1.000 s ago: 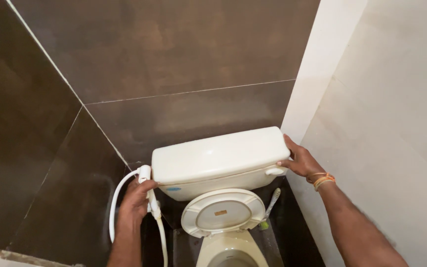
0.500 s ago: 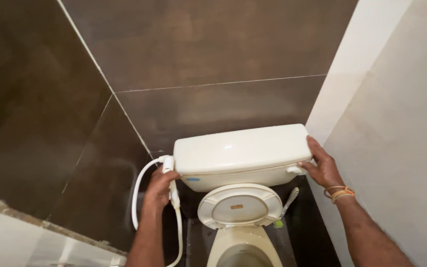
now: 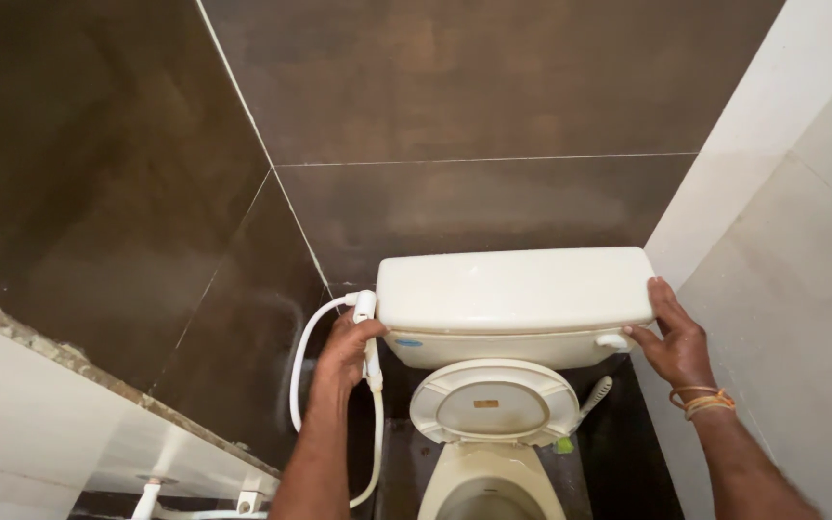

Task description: Inspecting and adjusting the internal components of a toilet flush tank.

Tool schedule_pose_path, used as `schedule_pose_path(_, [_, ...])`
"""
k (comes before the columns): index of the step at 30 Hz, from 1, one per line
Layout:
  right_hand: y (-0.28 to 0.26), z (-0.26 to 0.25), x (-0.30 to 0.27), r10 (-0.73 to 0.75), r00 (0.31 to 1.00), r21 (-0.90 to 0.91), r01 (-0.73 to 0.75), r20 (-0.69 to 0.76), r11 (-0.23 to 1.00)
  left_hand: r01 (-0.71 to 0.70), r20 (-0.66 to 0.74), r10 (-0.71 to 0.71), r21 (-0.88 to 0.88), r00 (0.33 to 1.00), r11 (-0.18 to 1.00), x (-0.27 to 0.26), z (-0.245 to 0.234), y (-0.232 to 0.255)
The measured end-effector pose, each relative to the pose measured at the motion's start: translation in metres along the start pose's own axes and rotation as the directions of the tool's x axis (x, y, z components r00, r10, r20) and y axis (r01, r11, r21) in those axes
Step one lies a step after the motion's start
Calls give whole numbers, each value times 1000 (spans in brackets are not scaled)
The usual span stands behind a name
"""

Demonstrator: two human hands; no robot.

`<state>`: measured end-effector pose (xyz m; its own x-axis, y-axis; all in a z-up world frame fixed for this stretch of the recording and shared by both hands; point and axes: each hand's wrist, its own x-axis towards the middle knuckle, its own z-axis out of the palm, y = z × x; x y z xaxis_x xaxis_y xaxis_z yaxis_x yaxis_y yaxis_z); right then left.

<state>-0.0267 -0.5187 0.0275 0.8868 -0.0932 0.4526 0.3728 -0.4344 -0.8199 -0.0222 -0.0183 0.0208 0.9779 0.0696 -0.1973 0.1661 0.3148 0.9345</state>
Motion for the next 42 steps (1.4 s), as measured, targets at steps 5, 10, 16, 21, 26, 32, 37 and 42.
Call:
schedule_pose_path(5, [-2,-1,-3,28,1000,3,-28,6,1000,7,-11,-7,15,1000,1000,-4,0,-1])
schedule_pose_path(10, [6,-5,-2,9,999,-111,-4,43,994,-6,-6,7,84,1000,996,-9,-2,-4])
schedule_pose_path(16, [1,-8,25,-23,990,-312,66,140,948,17,-27,-13,180,1000,984,-7,0,2])
schedule_pose_path(21, [-31,35,72,-137,975,-559,214,177,801,-156,-7,180,471,984,868,13,28,13])
schedule_pose_path(26, [-61,108,85,78,912,-738,273,403,617,-77,-108,180,614,978,786,26,49,28])
schedule_pose_path(32, [-92,136,82,386,806,-812,189,449,552,-63,-129,186,634,974,771,47,31,20])
schedule_pose_path(37, [-86,121,85,436,779,-809,151,451,568,-48,-116,175,687,978,725,50,39,25])
schedule_pose_path(42, [-65,75,80,351,846,-723,59,402,688,51,-169,171,841,971,538,41,52,33])
